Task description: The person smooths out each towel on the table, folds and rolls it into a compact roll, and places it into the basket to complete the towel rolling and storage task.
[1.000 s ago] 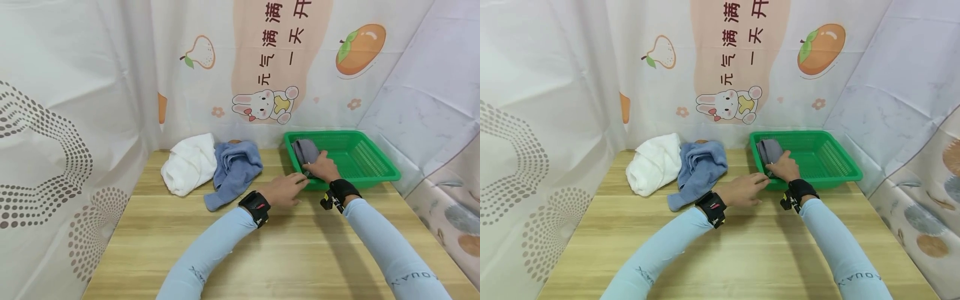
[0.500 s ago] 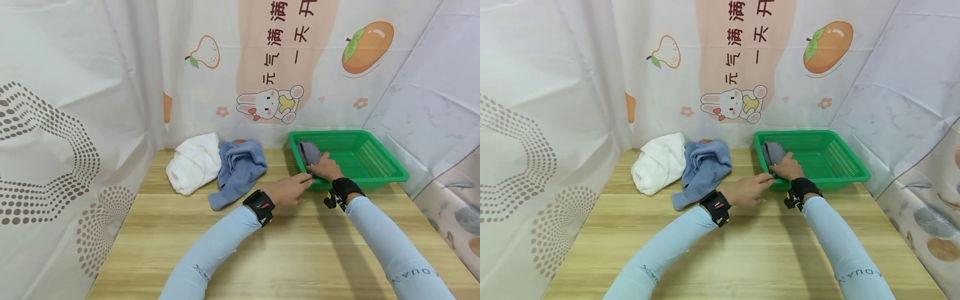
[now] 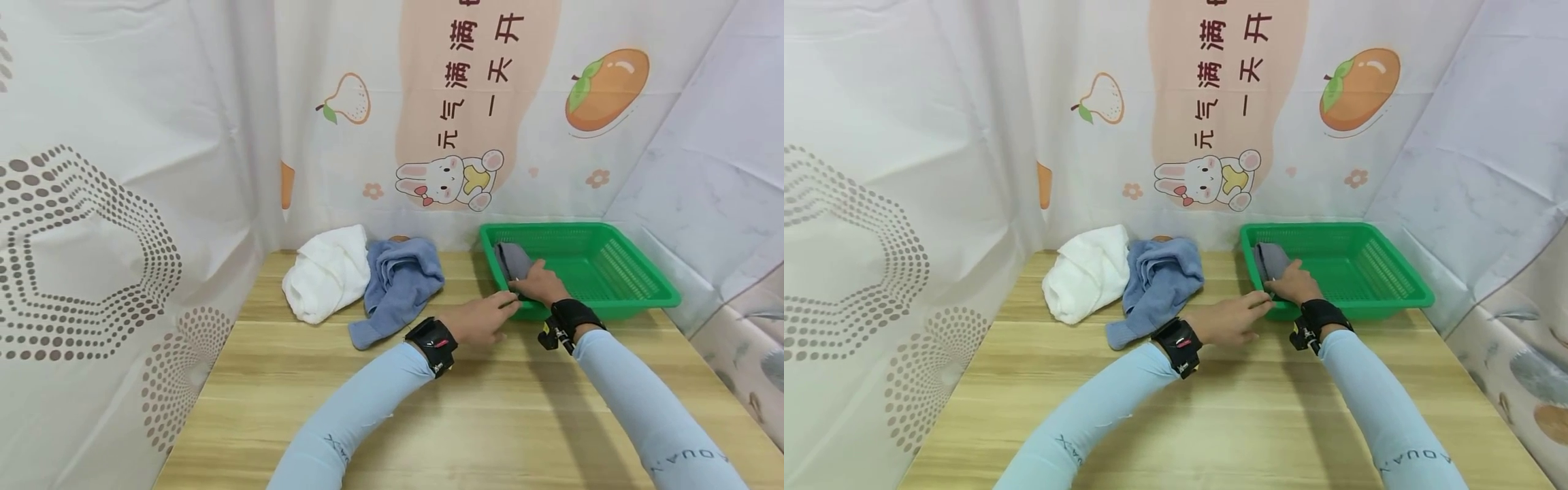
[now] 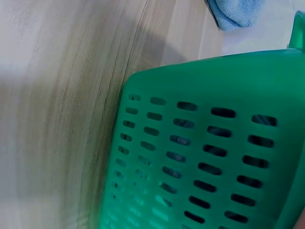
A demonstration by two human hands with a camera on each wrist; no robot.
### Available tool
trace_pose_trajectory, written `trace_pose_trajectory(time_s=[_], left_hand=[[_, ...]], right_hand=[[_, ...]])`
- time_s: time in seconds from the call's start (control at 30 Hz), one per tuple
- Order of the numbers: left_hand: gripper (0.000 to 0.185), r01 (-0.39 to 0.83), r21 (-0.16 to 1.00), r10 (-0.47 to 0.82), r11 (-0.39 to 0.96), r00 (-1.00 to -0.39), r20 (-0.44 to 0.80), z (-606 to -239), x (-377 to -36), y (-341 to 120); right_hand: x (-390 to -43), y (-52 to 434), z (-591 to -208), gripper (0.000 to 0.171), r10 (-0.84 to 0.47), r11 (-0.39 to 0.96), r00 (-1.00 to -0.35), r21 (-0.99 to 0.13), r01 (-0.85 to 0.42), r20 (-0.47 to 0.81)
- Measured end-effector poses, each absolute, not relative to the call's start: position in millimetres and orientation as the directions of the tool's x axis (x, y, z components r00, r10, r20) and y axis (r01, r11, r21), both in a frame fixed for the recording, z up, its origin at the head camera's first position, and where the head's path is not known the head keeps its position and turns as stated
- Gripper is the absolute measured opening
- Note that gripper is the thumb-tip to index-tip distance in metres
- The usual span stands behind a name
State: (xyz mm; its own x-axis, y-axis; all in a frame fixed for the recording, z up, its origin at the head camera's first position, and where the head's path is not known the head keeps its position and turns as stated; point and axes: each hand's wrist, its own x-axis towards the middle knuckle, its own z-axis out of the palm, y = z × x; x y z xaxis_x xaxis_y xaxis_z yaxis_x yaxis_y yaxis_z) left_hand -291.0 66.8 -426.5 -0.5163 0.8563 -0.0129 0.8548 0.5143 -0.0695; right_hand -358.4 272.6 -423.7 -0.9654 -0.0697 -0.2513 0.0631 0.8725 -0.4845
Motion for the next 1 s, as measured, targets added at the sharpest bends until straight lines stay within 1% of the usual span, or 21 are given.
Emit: trace_pose_trajectory(time_s=[0.17,0.43,0.57,0.7,0.83,1.0], left_hand=[[0.071,0.856,-0.055,0.857,0.514,-0.515,-0.014,-428.0,-290.2,67.0],[0.071,0.854,-0.042,0.854,0.519,-0.520,-0.013,-426.8,-291.5,66.0],[0.072,0.851,-0.057,0.852,0.522,-0.524,-0.010,-428.4,-293.0,66.9],[0.072,0.850,-0.078,0.852,0.521,-0.523,-0.003,-430.0,-293.9,67.9],[0.071,0.850,-0.073,0.852,0.522,-0.524,-0.006,-429.5,-293.6,67.1],[0.071,0.851,-0.059,0.853,0.521,-0.522,0.006,-431.0,-293.1,65.8]], right_hand=[[-361.7,274.7,-429.5,0.101,-0.065,0.880,-0.959,-0.469,0.076,-0.276],[-364.4,271.8,-427.9,0.099,-0.060,0.892,-0.956,-0.445,0.078,-0.289],[-364.9,270.8,-426.8,0.096,-0.072,0.900,-0.952,-0.432,0.067,-0.297],[-365.3,271.8,-426.2,0.093,-0.086,0.919,-0.947,-0.391,0.044,-0.309],[-365.9,271.8,-426.5,0.094,-0.090,0.940,-0.940,-0.340,0.029,-0.329],[-366.2,272.4,-428.8,0.092,-0.095,0.955,-0.958,-0.297,-0.011,-0.272]])
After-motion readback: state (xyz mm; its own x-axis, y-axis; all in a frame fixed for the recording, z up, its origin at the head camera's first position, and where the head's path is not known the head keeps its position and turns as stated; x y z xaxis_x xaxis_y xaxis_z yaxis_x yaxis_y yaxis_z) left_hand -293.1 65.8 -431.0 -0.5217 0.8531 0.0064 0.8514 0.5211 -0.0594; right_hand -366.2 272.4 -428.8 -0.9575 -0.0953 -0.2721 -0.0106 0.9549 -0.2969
